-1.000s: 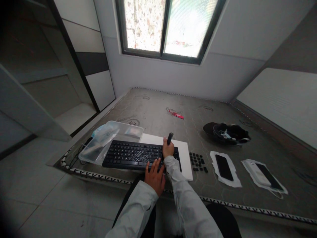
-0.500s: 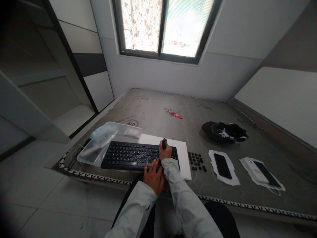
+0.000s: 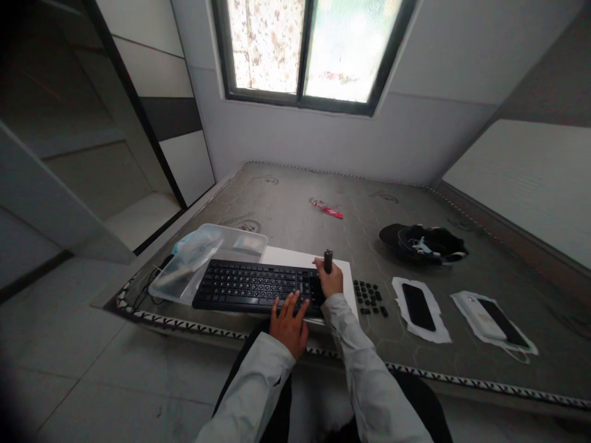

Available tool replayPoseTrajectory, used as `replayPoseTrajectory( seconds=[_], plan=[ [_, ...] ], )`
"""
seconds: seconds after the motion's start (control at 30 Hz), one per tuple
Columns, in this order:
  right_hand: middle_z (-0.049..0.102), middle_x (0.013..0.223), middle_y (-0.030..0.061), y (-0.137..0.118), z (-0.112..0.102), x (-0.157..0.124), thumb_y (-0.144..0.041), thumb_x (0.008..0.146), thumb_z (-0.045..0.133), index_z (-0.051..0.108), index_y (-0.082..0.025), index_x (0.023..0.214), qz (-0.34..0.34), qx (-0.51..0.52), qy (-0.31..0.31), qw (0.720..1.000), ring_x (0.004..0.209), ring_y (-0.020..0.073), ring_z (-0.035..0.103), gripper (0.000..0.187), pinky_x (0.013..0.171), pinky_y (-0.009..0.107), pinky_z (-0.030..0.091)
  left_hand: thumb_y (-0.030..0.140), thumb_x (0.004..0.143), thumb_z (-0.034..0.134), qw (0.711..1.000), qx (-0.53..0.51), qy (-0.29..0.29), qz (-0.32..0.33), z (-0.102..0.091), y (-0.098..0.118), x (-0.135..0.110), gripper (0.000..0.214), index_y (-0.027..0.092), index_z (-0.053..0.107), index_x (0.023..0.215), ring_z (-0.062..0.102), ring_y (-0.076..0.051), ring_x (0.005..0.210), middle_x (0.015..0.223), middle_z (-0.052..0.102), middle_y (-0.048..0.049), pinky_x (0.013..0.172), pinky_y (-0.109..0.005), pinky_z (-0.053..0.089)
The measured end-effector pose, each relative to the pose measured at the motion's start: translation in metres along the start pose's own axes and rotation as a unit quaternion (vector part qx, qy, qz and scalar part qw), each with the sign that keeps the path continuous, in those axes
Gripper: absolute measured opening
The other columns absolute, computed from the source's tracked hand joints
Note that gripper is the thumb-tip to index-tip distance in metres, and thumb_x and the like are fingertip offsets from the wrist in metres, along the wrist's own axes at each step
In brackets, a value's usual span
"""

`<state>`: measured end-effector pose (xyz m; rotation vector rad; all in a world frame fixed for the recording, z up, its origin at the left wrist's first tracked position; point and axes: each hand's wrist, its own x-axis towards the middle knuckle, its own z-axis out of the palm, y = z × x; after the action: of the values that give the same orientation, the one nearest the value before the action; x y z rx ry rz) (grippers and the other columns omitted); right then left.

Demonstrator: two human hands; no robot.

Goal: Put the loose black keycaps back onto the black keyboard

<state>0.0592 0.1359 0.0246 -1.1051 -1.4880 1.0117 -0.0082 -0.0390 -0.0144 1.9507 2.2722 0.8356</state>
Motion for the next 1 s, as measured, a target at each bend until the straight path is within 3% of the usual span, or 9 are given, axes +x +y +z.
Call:
replayPoseTrajectory(
  seconds=[0.07, 0.13, 0.3, 0.5, 0.6, 0.73, 0.87, 1.0],
  plan=[
    [0.067, 0.069, 0.0024, 0.001, -0.013, 0.0, -0.051, 0.063, 0.072, 0.066, -0.021, 0.07, -0.025, -0.108, -0.079, 0.991, 0.069, 0.0192, 0.06, 0.031, 0.064, 0.028, 0.044, 0.036, 0.083, 0.051, 1.0, 0.001, -0.001, 0.001, 0.0, 0.0, 0.0, 0.054, 0.031, 0.041, 0.136, 0.027, -0.023, 0.137, 0.15, 0.029, -0.0036, 0.113, -0.054, 0.017],
    [0.069, 0.074, 0.0017, 0.005, -0.019, 0.0, -0.046, 0.057, 0.077, 0.069, -0.025, 0.069, -0.037, -0.166, -0.113, 0.979, 0.075, 0.0214, 0.062, 0.025, 0.07, 0.029, 0.044, 0.035, 0.082, 0.052, 1.0, 0.002, -0.001, -0.001, 0.0, 0.001, 0.001, 0.054, 0.031, 0.042, 0.135, 0.028, -0.024, 0.137, 0.15, 0.029, -0.0039, 0.113, -0.054, 0.016],
    [0.068, 0.071, 0.0002, 0.02, -0.016, -0.003, -0.042, 0.059, 0.076, 0.07, -0.027, 0.065, -0.047, -0.209, -0.133, 0.968, 0.072, 0.0202, 0.062, 0.017, 0.071, 0.03, 0.043, 0.034, 0.081, 0.054, 1.0, 0.005, -0.002, -0.002, -0.001, 0.001, 0.002, 0.055, 0.031, 0.043, 0.135, 0.029, -0.024, 0.136, 0.15, 0.031, -0.0046, 0.113, -0.054, 0.016],
    [0.07, 0.074, 0.001, 0.021, -0.025, 0.0, -0.043, 0.067, 0.069, 0.07, -0.024, 0.074, -0.024, -0.148, -0.113, 0.982, 0.073, 0.0207, 0.061, 0.02, 0.074, 0.032, 0.043, 0.033, 0.079, 0.056, 1.0, 0.024, -0.006, 0.004, 0.0, 0.001, 0.003, 0.058, 0.033, 0.042, 0.135, 0.031, -0.024, 0.135, 0.149, 0.032, -0.003, 0.112, -0.053, 0.017],
    [0.07, 0.076, 0.0039, 0.019, -0.05, 0.011, -0.046, 0.07, 0.064, 0.067, -0.02, 0.078, -0.012, -0.122, -0.073, 0.99, 0.076, 0.022, 0.062, 0.027, 0.077, 0.034, 0.044, 0.03, 0.077, 0.057, 0.999, 0.034, 0.008, -0.002, 0.001, 0.002, 0.004, 0.059, 0.034, 0.044, 0.134, 0.034, -0.024, 0.133, 0.148, 0.034, -0.0011, 0.112, -0.051, 0.018],
    [0.071, 0.082, 0.0069, 0.032, -0.104, 0.033, -0.044, 0.076, 0.057, 0.065, -0.019, 0.093, -0.002, -0.125, -0.01, 0.992, 0.082, 0.0226, 0.064, 0.031, 0.079, 0.034, 0.044, 0.027, 0.076, 0.057, 0.999, 0.046, 0.022, -0.005, 0.002, 0.004, 0.006, 0.057, 0.034, 0.048, 0.132, 0.037, -0.024, 0.131, 0.146, 0.038, -0.0007, 0.112, -0.05, 0.018],
    [0.07, 0.086, 0.0078, 0.069, -0.159, 0.047, -0.037, 0.076, 0.053, 0.066, -0.019, 0.097, 0.034, -0.17, 0.065, 0.983, 0.084, 0.0226, 0.064, 0.03, 0.078, 0.033, 0.045, 0.02, 0.076, 0.052, 0.997, 0.076, 0.027, 0.006, 0.004, 0.004, 0.007, 0.059, 0.033, 0.047, 0.133, 0.038, -0.024, 0.131, 0.146, 0.038, -0.0006, 0.112, -0.05, 0.017],
    [0.07, 0.084, 0.0075, 0.112, -0.183, 0.049, -0.031, 0.071, 0.056, 0.068, -0.019, 0.092, 0.084, -0.19, 0.103, 0.973, 0.083, 0.0223, 0.064, 0.026, 0.076, 0.034, 0.046, 0.019, 0.076, 0.051, 0.995, 0.094, 0.033, 0.014, 0.006, 0.003, 0.01, 0.057, 0.033, 0.049, 0.132, 0.039, -0.025, 0.13, 0.145, 0.039, -0.0013, 0.112, -0.05, 0.016]
  ],
)
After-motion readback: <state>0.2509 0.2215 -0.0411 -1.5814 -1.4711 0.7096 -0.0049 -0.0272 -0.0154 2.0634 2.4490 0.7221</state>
